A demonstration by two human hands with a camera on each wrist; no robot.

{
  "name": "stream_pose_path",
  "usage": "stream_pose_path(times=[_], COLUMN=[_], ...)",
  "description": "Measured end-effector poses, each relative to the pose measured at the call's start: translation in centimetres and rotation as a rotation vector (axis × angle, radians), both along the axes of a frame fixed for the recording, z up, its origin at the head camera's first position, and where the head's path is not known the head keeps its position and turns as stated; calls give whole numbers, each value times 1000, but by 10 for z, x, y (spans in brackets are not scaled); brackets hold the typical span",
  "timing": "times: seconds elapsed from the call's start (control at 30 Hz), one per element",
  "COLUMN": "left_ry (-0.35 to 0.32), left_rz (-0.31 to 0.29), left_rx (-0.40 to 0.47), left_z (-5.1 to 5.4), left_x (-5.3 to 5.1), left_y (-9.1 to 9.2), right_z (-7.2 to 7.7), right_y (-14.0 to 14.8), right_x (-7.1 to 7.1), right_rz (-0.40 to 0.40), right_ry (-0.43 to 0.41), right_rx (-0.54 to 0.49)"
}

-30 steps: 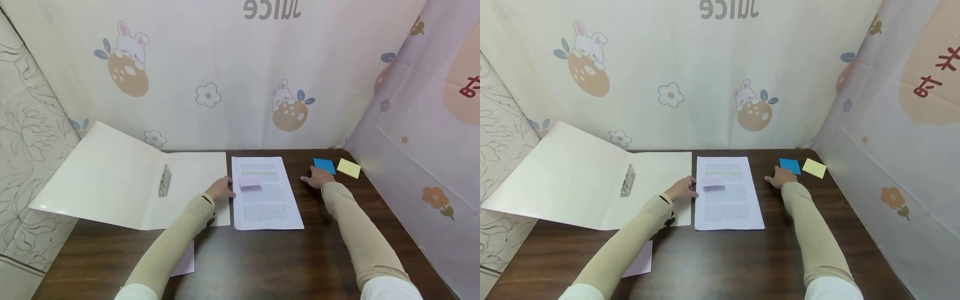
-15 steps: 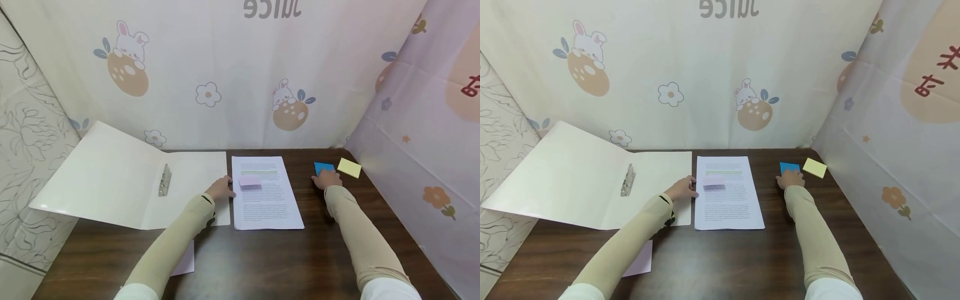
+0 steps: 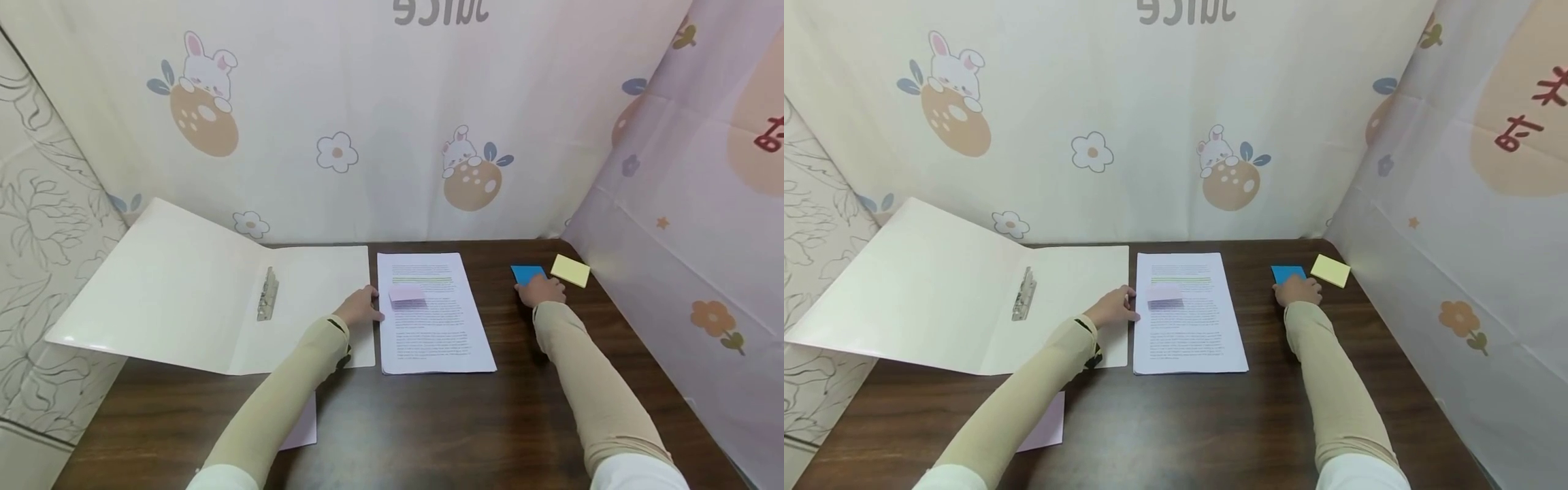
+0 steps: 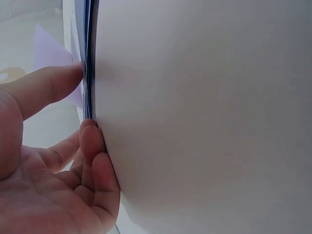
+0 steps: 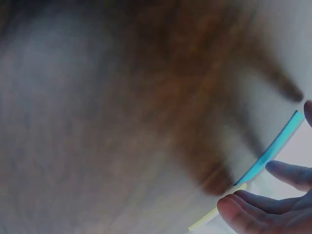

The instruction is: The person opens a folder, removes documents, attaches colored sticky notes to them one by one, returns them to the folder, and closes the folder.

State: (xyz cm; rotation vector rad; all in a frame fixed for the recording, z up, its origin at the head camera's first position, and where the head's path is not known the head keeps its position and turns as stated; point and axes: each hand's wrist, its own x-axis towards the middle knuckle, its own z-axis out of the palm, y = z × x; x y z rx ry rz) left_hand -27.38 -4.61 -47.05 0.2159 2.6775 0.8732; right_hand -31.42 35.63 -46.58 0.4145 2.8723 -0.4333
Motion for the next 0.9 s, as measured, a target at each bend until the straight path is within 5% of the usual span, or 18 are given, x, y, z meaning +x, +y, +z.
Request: stream_pose_path(times=[0.53,0.9], left_ry=[0,3], left_rz=[-9,-4], left_rx=[1,10], left_z=[-4,0], left_x=[-5,-2], left_y=[-1,0], right_z=[1,8], right_y=[12,16], right_x=[-3,-2], right_rz=[-62,10], right_ry=[-4,-6], right_rx=[-13,-13])
